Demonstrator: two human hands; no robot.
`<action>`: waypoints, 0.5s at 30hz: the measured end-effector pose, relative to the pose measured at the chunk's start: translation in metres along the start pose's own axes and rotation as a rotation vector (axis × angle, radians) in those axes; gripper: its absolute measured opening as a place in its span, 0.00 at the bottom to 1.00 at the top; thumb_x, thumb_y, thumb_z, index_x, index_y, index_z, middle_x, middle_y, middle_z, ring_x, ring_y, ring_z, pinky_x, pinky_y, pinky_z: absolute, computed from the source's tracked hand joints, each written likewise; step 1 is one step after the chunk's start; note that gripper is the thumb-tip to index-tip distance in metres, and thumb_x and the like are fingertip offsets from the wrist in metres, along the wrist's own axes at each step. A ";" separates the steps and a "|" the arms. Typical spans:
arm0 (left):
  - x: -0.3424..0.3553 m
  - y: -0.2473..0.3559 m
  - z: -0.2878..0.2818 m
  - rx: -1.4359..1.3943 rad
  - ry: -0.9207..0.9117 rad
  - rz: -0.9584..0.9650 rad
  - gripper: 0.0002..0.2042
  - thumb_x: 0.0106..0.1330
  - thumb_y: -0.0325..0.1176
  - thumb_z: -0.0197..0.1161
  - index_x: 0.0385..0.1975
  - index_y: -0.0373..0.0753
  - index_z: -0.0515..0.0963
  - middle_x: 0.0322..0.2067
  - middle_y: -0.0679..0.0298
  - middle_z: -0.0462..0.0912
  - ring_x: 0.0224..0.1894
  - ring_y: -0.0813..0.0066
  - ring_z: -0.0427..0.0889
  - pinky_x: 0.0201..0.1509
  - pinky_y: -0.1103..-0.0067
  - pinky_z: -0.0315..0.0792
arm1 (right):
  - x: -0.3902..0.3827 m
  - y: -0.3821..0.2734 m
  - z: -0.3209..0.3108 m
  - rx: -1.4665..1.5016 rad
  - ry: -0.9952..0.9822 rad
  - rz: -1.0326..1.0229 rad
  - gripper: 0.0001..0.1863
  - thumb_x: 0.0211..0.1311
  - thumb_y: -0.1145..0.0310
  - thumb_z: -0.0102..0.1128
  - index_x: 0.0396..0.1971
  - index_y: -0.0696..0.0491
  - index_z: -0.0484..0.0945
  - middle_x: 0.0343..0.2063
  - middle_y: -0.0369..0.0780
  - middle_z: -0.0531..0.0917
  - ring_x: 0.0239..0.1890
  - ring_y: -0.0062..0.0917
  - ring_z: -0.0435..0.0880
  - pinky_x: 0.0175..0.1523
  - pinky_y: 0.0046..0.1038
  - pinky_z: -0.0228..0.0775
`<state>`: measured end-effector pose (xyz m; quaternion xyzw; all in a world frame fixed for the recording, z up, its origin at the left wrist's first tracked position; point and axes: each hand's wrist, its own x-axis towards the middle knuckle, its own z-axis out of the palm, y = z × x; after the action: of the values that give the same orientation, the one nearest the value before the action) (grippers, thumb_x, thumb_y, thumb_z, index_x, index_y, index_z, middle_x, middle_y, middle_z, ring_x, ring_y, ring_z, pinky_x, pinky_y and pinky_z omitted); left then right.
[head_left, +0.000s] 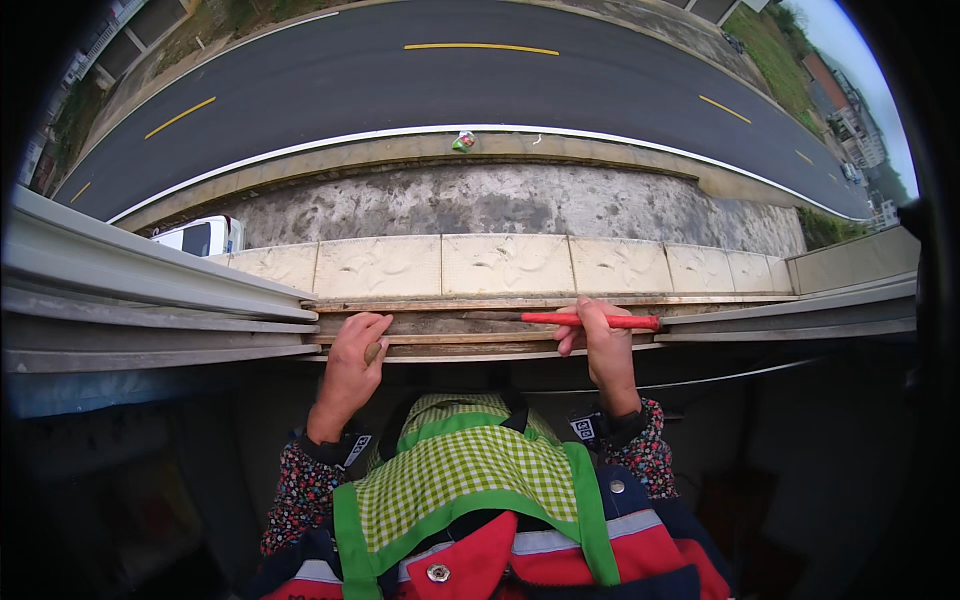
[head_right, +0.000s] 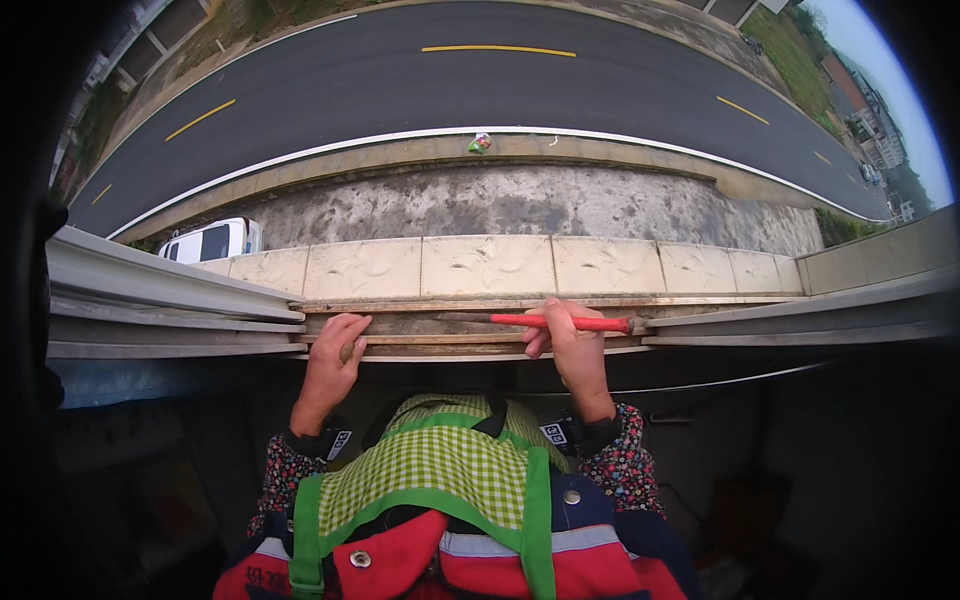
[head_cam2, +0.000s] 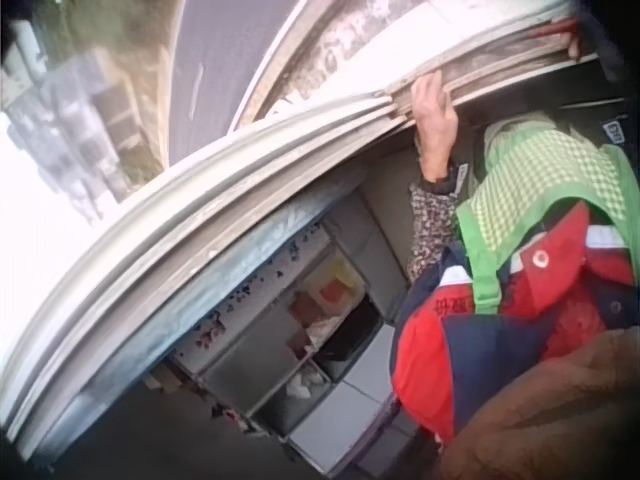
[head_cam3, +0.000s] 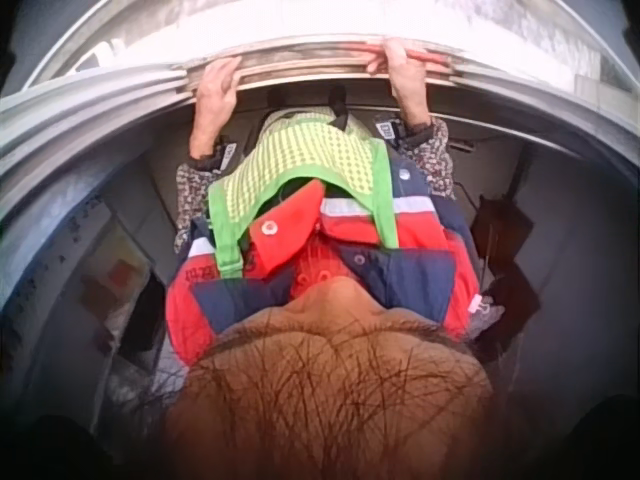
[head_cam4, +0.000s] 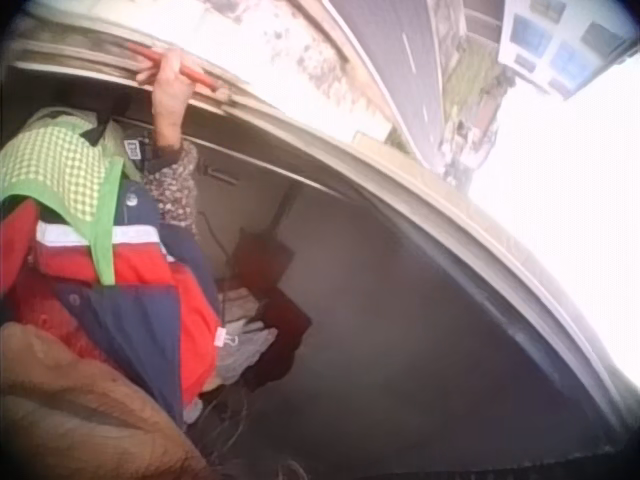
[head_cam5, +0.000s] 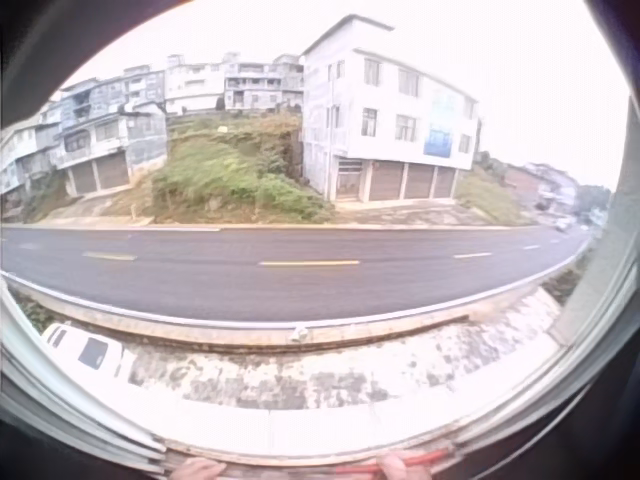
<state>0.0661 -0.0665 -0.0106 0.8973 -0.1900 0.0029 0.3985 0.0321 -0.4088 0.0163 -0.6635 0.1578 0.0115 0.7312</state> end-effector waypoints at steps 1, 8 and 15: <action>0.000 0.000 0.000 -0.006 -0.004 0.002 0.15 0.62 0.20 0.61 0.50 0.31 0.79 0.46 0.52 0.79 0.53 0.53 0.77 0.59 0.68 0.71 | 0.000 -0.003 0.009 -0.046 0.028 0.048 0.19 0.75 0.65 0.48 0.31 0.63 0.82 0.21 0.42 0.84 0.17 0.21 0.79 0.25 0.21 0.73; -0.002 -0.001 0.001 -0.026 0.028 0.013 0.14 0.63 0.20 0.61 0.49 0.30 0.79 0.46 0.53 0.80 0.52 0.54 0.78 0.59 0.69 0.71 | -0.031 -0.079 0.020 -0.344 -0.103 -0.156 0.16 0.74 0.68 0.51 0.32 0.63 0.83 0.21 0.38 0.84 0.18 0.17 0.79 0.26 0.19 0.72; -0.003 -0.004 0.003 -0.031 0.056 0.022 0.14 0.61 0.19 0.62 0.48 0.30 0.79 0.45 0.53 0.80 0.51 0.52 0.78 0.58 0.67 0.72 | -0.019 -0.086 0.047 -0.750 -0.187 -0.582 0.18 0.64 0.76 0.60 0.13 0.57 0.70 0.12 0.41 0.71 0.13 0.29 0.73 0.21 0.31 0.62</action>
<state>0.0643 -0.0655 -0.0156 0.8884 -0.1886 0.0294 0.4176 0.0436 -0.3698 0.1069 -0.8941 -0.1158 -0.0777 0.4257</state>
